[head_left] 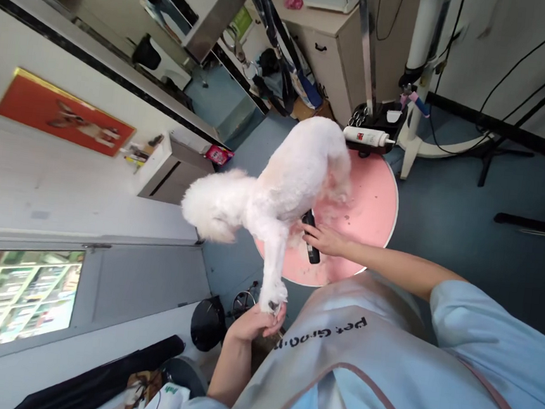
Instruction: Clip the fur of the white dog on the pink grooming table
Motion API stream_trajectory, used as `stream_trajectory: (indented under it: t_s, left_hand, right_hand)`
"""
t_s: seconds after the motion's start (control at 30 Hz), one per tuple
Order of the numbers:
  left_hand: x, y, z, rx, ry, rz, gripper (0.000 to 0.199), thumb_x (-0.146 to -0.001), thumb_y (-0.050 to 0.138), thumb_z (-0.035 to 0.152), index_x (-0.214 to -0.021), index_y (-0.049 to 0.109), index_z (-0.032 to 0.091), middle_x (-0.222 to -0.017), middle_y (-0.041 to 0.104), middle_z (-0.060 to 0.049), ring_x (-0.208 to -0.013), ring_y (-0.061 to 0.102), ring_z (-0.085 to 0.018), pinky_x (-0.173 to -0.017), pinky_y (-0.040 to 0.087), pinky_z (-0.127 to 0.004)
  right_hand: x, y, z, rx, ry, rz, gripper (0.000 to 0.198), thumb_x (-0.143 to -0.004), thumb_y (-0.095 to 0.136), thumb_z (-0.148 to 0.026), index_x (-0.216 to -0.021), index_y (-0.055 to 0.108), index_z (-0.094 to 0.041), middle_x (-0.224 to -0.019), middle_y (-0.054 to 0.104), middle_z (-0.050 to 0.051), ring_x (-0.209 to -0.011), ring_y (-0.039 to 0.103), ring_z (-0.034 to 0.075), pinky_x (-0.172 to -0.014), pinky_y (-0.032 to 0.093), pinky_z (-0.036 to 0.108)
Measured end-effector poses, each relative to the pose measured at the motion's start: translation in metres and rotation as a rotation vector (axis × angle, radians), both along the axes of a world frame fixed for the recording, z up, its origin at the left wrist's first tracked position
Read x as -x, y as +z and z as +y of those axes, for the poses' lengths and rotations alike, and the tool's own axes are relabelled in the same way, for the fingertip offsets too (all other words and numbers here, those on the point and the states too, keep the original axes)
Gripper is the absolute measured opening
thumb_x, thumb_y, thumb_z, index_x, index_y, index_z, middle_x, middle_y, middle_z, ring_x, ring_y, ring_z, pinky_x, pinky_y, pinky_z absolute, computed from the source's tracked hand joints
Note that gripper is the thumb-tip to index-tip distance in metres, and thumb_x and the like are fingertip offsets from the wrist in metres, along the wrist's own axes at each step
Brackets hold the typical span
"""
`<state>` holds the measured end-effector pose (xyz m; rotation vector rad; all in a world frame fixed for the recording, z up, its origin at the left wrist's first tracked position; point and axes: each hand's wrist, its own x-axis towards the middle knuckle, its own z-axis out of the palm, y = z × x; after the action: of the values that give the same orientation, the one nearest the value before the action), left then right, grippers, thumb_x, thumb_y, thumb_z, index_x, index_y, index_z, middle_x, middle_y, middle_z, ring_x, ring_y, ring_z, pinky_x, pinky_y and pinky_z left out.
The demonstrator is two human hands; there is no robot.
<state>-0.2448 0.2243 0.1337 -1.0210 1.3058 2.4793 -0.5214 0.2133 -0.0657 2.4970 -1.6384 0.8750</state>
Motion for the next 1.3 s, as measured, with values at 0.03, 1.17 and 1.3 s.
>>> stream_trajectory:
  t_s: [0.03,1.17,1.3]
  left_hand:
    - [0.001,-0.001,0.002,-0.001,0.015,0.002,0.030,-0.074,0.073,0.035,-0.078,0.050,0.017,-0.045,0.040,0.008,-0.038,0.025,-0.004,-0.044,0.016,-0.020]
    - [0.053,-0.048,0.050,0.051,0.436,-0.045,0.026,-0.066,0.068,0.032,-0.076,0.047,0.019,-0.041,0.036,0.010,-0.036,0.021,-0.005,-0.041,0.023,-0.019]
    - [0.071,-0.051,0.062,0.067,0.594,-0.085,0.025,-0.063,0.067,0.027,-0.076,0.047,0.019,-0.042,0.036,0.010,-0.037,0.024,-0.005,-0.040,0.021,-0.018]
  right_hand:
    - [0.010,-0.001,-0.006,-0.039,-0.032,0.014,0.037,-0.096,0.041,-0.005,-0.124,0.062,-0.016,-0.146,0.055,0.020,-0.077,0.058,0.017,-0.066,0.045,0.032]
    - [0.153,0.041,-0.012,0.050,0.342,0.210,0.029,-0.099,0.045,-0.014,-0.114,0.067,-0.021,-0.140,0.064,0.014,-0.084,0.066,0.019,-0.069,0.049,0.032]
    - [0.176,0.050,-0.040,-0.011,0.272,0.267,0.027,-0.094,0.049,-0.012,-0.114,0.068,-0.017,-0.141,0.063,0.017,-0.089,0.069,0.022,-0.061,0.049,0.029]
